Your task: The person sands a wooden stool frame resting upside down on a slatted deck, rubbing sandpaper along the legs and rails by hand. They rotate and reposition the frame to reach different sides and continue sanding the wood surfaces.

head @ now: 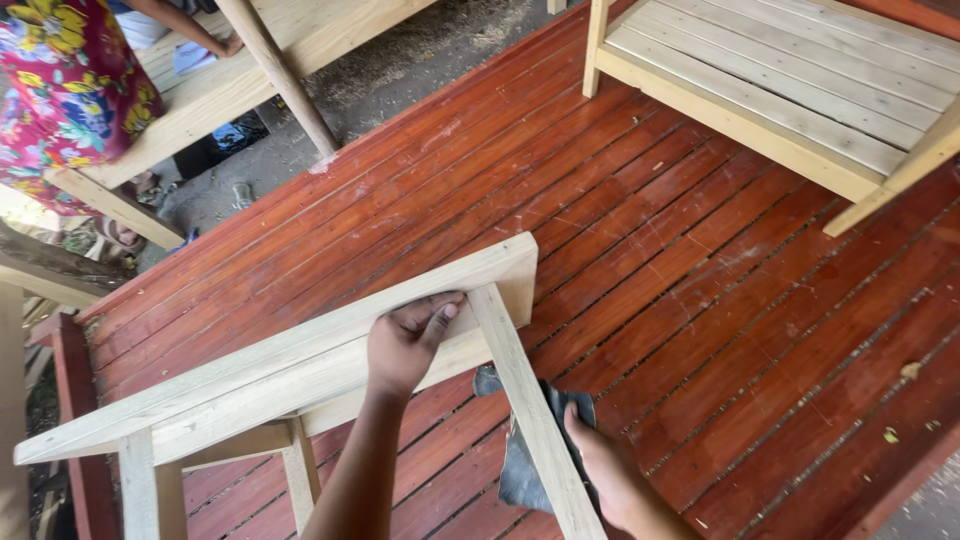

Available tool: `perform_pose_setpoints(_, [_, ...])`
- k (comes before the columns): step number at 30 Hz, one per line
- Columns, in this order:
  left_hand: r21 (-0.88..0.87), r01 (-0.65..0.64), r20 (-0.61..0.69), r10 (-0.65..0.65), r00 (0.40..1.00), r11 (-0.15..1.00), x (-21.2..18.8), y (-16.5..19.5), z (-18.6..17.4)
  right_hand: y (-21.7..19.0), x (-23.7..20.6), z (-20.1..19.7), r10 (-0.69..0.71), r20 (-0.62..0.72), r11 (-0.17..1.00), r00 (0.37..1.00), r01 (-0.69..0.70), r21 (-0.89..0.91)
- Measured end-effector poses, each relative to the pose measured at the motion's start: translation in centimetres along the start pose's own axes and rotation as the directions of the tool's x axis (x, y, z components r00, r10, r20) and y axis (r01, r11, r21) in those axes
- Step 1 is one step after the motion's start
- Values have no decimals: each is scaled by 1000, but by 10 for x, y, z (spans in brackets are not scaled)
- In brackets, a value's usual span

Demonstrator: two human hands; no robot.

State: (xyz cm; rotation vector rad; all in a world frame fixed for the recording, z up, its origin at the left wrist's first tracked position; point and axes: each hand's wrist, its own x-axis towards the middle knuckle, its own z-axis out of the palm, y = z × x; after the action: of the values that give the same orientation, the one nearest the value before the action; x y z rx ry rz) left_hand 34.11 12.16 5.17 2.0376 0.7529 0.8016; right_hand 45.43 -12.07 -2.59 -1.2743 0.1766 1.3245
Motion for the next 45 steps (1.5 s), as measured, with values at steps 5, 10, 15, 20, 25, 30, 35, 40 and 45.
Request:
perform_pose_setpoints(5, [37, 73, -8, -73, 997, 997, 2, 2, 0, -35, 61, 28, -109, 256, 994, 961, 103, 35])
perform_pose_setpoints(10, [-45, -67, -26, 66, 997, 997, 2, 4, 1, 38, 40, -46, 36, 225, 988, 974, -69, 137])
perform_pose_setpoints(15, [-8, 15, -14, -15, 1000, 1000, 1, 7, 2, 63, 22, -70, -31, 545, 982, 838, -75, 171])
perform_pose_setpoints(20, [31, 15, -32, -14, 999, 999, 1, 9, 0, -31, 40, 24, 3, 187, 999, 982, 4, -35])
perform_pose_setpoints(25, [19, -17, -1, 17, 1000, 1000, 2, 1, -3, -20, 4, 17, -38, 290, 999, 956, 29, 36])
perform_pose_setpoints(30, [7, -6, 16, 6, 1000, 1000, 3, -6, -4, 73, -19, -66, -59, 519, 981, 853, -48, 190])
perform_pose_setpoints(35, [-58, 12, 40, -10, 999, 998, -3, 0, -4, 98, -46, -64, 46, 274, 969, 961, -109, 223])
perform_pose_setpoints(40, [53, -1, -16, 2, 1000, 999, -13, 10, -1, 27, -46, 3, -66, 333, 987, 941, 11, 163])
perform_pose_setpoints(45, [53, 6, -34, -4, 999, 999, -13, 8, 4, -21, 20, 35, -177, 320, 980, 931, 196, -29])
